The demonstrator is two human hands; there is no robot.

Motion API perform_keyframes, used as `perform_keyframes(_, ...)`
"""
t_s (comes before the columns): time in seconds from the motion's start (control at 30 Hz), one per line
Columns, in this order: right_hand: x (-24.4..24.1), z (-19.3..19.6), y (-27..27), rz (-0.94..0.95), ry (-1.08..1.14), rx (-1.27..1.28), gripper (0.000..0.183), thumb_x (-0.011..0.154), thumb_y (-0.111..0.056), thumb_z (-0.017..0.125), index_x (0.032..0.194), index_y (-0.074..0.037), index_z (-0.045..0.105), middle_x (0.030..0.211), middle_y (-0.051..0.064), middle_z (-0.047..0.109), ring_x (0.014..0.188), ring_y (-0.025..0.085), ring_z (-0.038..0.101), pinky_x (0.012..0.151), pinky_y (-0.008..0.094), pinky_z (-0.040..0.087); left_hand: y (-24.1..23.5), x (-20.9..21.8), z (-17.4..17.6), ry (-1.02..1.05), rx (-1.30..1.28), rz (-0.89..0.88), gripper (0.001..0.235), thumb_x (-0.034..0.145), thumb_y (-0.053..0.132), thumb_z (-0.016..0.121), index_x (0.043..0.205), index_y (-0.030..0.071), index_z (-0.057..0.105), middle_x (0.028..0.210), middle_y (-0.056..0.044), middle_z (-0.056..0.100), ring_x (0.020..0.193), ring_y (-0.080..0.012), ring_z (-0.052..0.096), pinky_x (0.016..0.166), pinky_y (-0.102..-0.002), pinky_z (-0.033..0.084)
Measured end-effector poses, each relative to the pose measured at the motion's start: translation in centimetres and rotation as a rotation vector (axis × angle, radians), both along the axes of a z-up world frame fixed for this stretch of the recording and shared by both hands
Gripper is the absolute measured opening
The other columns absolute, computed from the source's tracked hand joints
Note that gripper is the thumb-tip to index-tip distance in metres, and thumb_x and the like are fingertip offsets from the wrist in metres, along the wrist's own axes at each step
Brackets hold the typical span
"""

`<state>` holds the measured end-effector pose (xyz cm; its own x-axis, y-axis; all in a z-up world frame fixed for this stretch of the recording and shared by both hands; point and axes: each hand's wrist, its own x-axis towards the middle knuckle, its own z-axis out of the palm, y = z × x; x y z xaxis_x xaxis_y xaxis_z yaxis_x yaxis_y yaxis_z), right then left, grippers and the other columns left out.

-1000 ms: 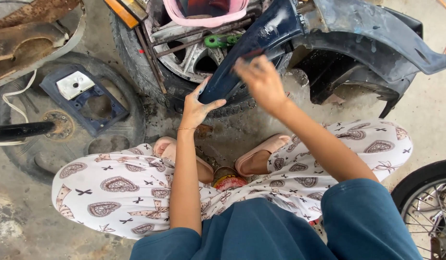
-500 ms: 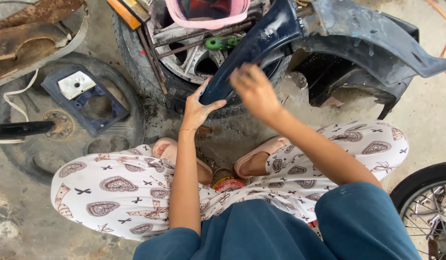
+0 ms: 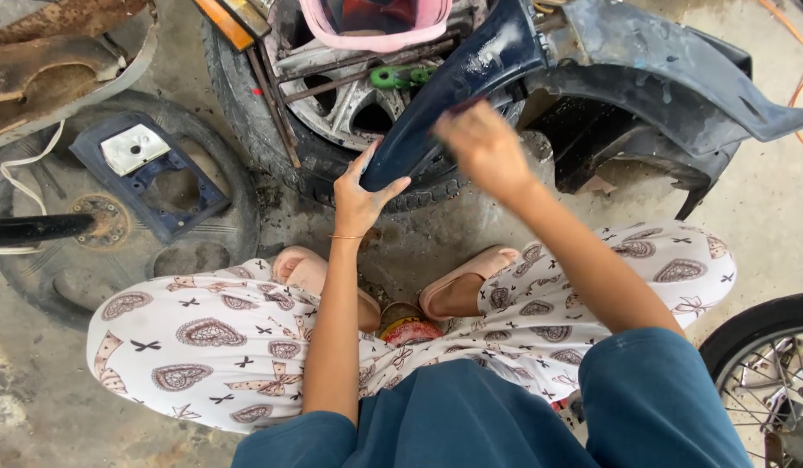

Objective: The person sits on the ground and sands a dark blue motorcycle fender using a sanding block. The fender is positioned on a tire for stability while the person works on its surface.

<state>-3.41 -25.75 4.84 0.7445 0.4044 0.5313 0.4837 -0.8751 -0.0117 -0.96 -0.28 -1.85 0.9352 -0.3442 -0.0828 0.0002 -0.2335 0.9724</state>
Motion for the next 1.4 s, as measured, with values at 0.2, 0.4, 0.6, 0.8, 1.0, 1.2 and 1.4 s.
perform_keyframes(0.2, -0.9, 3.9, 2.4, -0.275, 0.167, -0.146, 0.041, 0.078, 0.019, 0.058, 0.109, -0.003, 0.076, 0.093, 0.007, 0.077, 0.097, 0.025, 0.061, 0.078, 0.033, 0.061, -0.3, -0.1, 1.3, -0.063, 0.033, 0.001, 0.081, 0.080, 0.053, 0.082, 0.144, 0.010, 0.058, 0.141, -0.013, 0.065, 0.137, -0.0285, 0.058, 0.127, -0.057, 0.024)
perform_keyframes(0.4, 0.8, 2.9, -0.5, -0.289, -0.008, -0.131, 0.040, 0.072, 0.018, 0.058, 0.098, -0.004, 0.079, 0.091, 0.007, 0.079, 0.084, 0.021, 0.058, 0.065, 0.029, 0.054, -0.3, -0.3, 1.5, -0.069, 0.039, 0.007, 0.079, 0.081, 0.054, 0.081, 0.144, 0.012, 0.059, 0.143, -0.013, 0.064, 0.138, -0.0302, 0.058, 0.127, -0.064, 0.015)
perform_keyframes(0.6, -1.8, 1.9, 4.2, -0.230, 0.248, -0.315, 0.037, 0.085, 0.001, 0.066, 0.121, -0.002, 0.073, 0.116, 0.012, 0.075, 0.104, 0.024, 0.059, 0.085, 0.035, 0.054, -0.1, -0.1, 1.5, -0.098, 0.065, -0.002, 0.078, 0.082, 0.053, 0.081, 0.144, 0.012, 0.059, 0.141, -0.012, 0.066, 0.135, -0.0282, 0.060, 0.127, -0.061, 0.016)
perform_keyframes(0.8, 2.0, 2.7, -2.3, -0.411, -0.069, -0.164, 0.037, 0.066, 0.016, 0.057, 0.088, -0.005, 0.078, 0.086, 0.004, 0.072, 0.089, 0.024, 0.050, 0.065, 0.030, 0.047, -0.3, 0.0, 1.6, -0.047, 0.046, 0.000, 0.079, 0.080, 0.054, 0.082, 0.144, 0.013, 0.059, 0.144, -0.013, 0.064, 0.139, -0.0300, 0.056, 0.127, -0.064, 0.010)
perform_keyframes(1.0, -1.4, 1.9, 2.9, -0.286, 0.210, -0.391, 0.030, 0.091, -0.005, 0.073, 0.121, 0.001, 0.072, 0.110, 0.011, 0.074, 0.100, 0.023, 0.058, 0.081, 0.034, 0.055, -0.1, -0.2, 1.9, -0.044, 0.052, -0.008, 0.076, 0.080, 0.050, 0.083, 0.143, 0.014, 0.060, 0.141, -0.012, 0.066, 0.137, -0.0293, 0.058, 0.126, -0.064, 0.010)
perform_keyframes(1.2, 2.4, 2.0, -0.8, -0.796, 0.474, -0.724, 0.044, 0.106, -0.020, 0.057, 0.145, 0.000, 0.057, 0.133, 0.017, 0.068, 0.125, 0.029, 0.055, 0.103, 0.038, 0.054, -0.3, 0.0, 1.8, -0.041, 0.051, 0.010, 0.079, 0.079, 0.055, 0.081, 0.142, 0.013, 0.061, 0.142, -0.012, 0.065, 0.138, -0.0278, 0.058, 0.127, -0.063, 0.009)
perform_keyframes(1.4, -0.6, 2.8, 3.9, -0.273, 0.239, -0.428, 0.041, 0.091, -0.001, 0.062, 0.132, -0.001, 0.064, 0.107, 0.022, 0.074, 0.101, 0.032, 0.063, 0.085, 0.035, 0.048, -0.6, -0.2, -0.9, -0.141, 0.029, 0.061, 0.080, 0.076, 0.050, 0.094, 0.141, 0.012, 0.067, 0.126, -0.020, 0.072, 0.120, -0.0410, 0.066, 0.121, -0.067, 0.015)
